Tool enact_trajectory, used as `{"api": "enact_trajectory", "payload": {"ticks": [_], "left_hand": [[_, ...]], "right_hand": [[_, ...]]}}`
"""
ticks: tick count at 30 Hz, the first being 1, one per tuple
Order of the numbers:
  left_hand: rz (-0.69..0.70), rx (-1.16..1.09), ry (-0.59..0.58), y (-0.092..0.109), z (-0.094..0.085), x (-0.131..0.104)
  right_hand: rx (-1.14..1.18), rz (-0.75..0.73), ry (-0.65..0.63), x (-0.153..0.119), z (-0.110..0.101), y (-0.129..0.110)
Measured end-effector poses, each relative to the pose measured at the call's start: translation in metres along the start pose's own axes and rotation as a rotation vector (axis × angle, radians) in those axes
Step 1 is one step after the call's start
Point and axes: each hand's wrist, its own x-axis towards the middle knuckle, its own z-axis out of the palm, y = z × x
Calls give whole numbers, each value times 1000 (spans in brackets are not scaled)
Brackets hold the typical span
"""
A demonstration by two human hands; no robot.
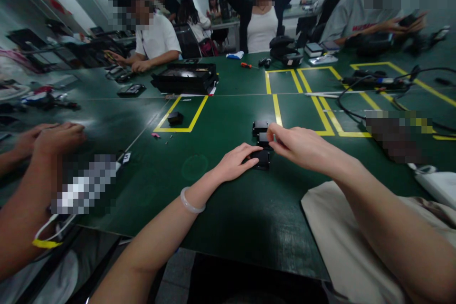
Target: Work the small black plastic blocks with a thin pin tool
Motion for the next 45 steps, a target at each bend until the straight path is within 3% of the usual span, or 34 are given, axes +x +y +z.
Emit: {"api": "enact_trajectory", "payload": {"ticks": [15, 33, 39, 45], "left_hand": [[2, -15, -14, 0, -1, 0], [2, -39, -2, -3, 0, 1], [-4, -42, -14, -2, -1, 0], [-5, -31, -16, -2, -1, 1]], "right_hand": [[79, -28, 15, 0, 0, 2], [-38, 41, 27, 3, 2, -1], [37, -18, -2, 0, -2, 2], [-22, 44, 40, 3, 2, -2]]}}
